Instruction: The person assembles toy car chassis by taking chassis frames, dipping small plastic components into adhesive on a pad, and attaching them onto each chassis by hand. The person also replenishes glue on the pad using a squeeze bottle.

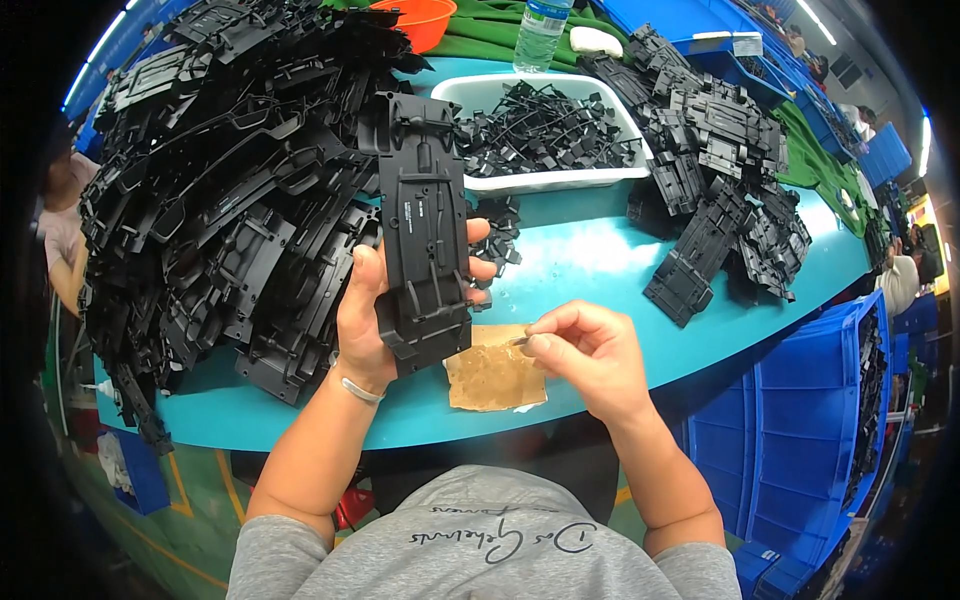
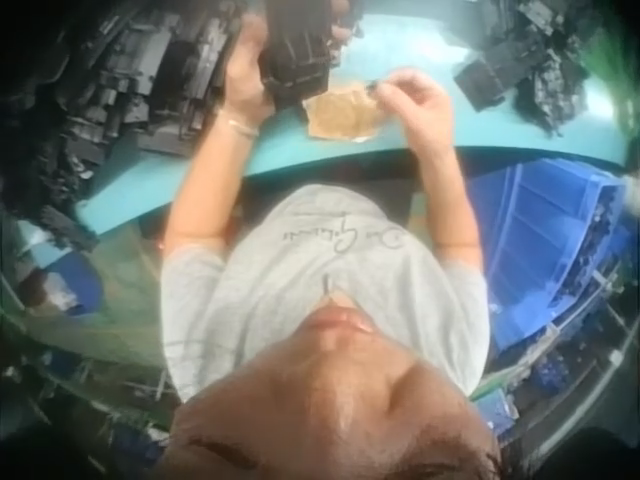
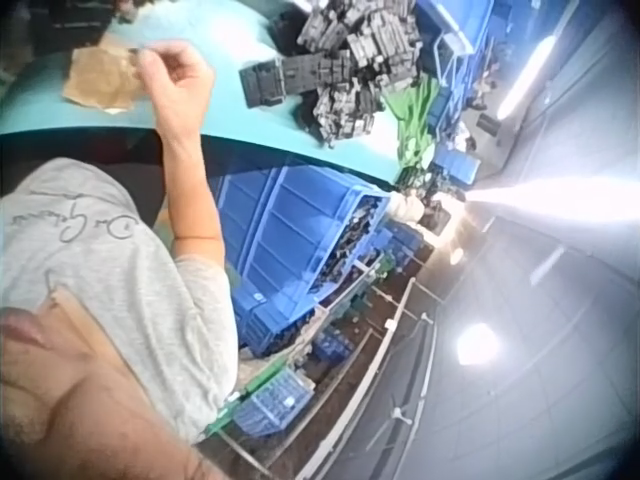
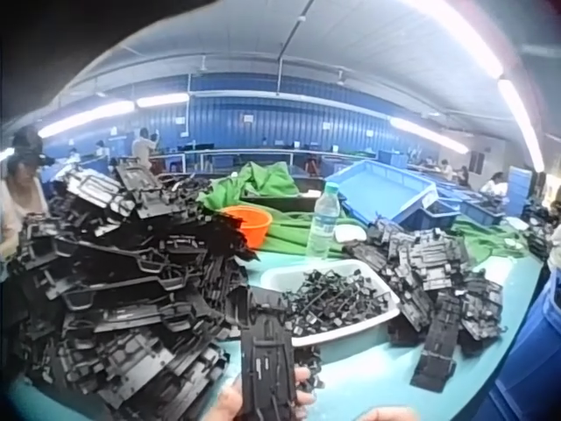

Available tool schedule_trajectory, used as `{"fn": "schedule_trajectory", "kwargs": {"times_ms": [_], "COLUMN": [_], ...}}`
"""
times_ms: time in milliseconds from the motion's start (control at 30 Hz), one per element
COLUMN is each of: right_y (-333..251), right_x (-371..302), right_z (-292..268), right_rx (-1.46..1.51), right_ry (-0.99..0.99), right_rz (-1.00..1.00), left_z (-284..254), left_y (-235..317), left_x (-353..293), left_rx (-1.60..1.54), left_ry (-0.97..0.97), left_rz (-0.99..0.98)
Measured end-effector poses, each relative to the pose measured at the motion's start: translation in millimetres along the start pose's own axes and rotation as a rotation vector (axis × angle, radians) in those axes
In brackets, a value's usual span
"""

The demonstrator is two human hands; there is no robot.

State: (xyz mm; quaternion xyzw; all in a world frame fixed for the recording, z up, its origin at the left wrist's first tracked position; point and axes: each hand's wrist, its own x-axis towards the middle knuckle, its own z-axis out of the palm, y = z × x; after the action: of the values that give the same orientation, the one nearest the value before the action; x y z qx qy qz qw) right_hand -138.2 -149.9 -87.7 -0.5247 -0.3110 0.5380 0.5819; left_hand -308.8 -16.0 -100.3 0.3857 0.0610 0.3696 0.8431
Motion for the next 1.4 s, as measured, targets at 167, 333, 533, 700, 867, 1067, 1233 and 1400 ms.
{"fn": "schedule_trajectory", "kwargs": {"times_ms": [167, 333, 533, 700, 867, 1067, 1233, 1400], "right_y": [-4.4, 6.8, 11.2, 12.6, 12.5, 15.6, 13.1, 2.9], "right_x": [2.4, 10.1, 12.2, 13.3, 12.2, 12.3, 13.2, 13.5], "right_z": [29.4, 35.1, 36.5, 37.8, 37.8, 36.5, 34.8, 20.5], "right_rx": [-0.832, -0.99, -1.027, -1.053, -1.062, -1.081, -1.083, -1.131], "right_ry": [0.088, 0.143, 0.172, 0.155, 0.137, 0.13, 0.115, 0.189], "right_rz": [-0.769, -0.966, -1.0, -1.007, -1.003, -1.004, -0.982, -0.918], "left_z": [-3.9, -4.5, -1.8, -2.3, 1.2, 4.3, 3.4, -7.6], "left_y": [-0.3, -0.6, 0.6, 0.8, -0.6, -2.6, -2.0, -1.6], "left_x": [-1.7, -0.8, -0.8, -0.8, -1.6, -2.2, 0.4, 3.0], "left_rx": [-0.056, -0.078, -0.065, -0.039, -0.018, 0.037, 0.05, 0.041], "left_ry": [-0.054, -0.104, -0.076, -0.085, -0.064, -0.063, -0.064, -0.104], "left_rz": [-0.027, -0.022, -0.032, -0.024, -0.015, -0.01, -0.025, -0.008]}}
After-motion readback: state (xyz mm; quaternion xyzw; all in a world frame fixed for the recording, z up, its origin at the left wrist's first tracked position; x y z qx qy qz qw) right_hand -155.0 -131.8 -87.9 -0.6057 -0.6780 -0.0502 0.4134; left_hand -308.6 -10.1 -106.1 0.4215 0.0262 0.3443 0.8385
